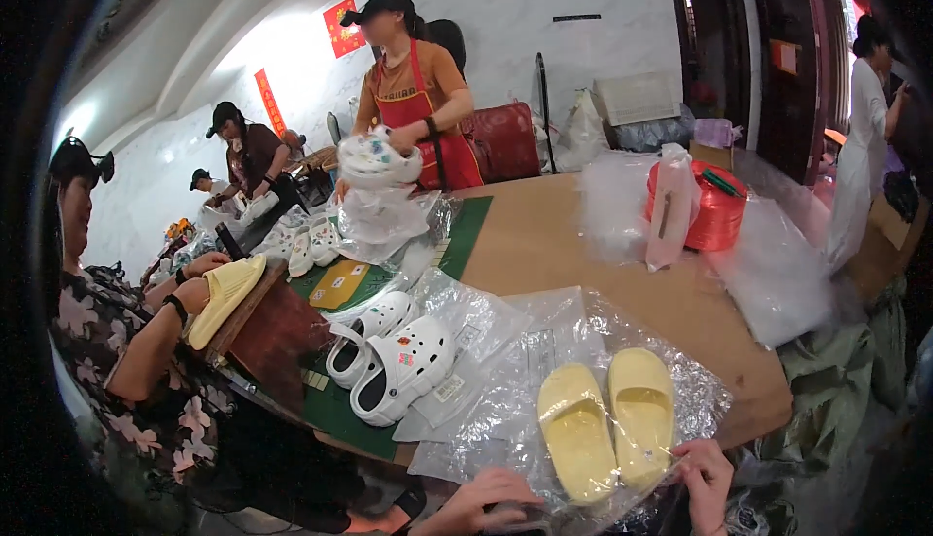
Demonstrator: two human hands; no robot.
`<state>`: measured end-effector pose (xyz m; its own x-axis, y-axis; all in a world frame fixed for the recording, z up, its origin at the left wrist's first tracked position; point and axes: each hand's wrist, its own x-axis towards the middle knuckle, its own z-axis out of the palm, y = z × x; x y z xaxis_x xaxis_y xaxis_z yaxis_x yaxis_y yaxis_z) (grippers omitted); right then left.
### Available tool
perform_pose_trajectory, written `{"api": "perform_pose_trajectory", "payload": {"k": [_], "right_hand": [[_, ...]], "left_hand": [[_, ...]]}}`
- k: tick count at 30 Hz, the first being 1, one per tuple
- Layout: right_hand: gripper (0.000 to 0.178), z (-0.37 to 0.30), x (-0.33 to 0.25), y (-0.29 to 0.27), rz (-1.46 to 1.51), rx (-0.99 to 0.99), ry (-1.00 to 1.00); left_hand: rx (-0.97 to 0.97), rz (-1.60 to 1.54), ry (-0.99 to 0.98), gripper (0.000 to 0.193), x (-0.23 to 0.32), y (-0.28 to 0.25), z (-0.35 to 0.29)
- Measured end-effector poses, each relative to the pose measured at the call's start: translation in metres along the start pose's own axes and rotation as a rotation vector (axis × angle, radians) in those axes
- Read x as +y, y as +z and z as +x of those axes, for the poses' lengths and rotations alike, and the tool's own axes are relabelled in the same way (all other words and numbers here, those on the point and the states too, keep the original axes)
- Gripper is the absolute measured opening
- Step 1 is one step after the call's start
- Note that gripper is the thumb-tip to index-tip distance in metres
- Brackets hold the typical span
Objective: Take finished shoes from bags, inspect them, and wrap them in individual plastic bags.
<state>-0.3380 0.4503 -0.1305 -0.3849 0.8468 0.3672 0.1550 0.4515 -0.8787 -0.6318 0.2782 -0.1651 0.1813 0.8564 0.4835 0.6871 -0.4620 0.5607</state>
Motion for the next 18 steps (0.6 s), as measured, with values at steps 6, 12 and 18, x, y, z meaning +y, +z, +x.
{"api": "perform_pose_trajectory", "payload": {"k": [6, 12, 18], "right_hand": [[0.012, 0.005, 0.024, 0.033, 0.739, 0.464, 0.453], [0.021, 0.027, -0.033, 0.050, 1.286, 0.259, 0.762], [0.035, 0.016, -0.009, 0.045, 1.585, 0.032, 0.694]], "left_hand": [[0.245, -0.871, -0.836, 0.025, 0.003, 0.010, -0.006], [0.246, -0.912, -0.905, 0.025, -0.006, 0.028, -0.007], [0.093, -1.245, -1.116, 0.041, -0.007, 0.045, -0.015]]}}
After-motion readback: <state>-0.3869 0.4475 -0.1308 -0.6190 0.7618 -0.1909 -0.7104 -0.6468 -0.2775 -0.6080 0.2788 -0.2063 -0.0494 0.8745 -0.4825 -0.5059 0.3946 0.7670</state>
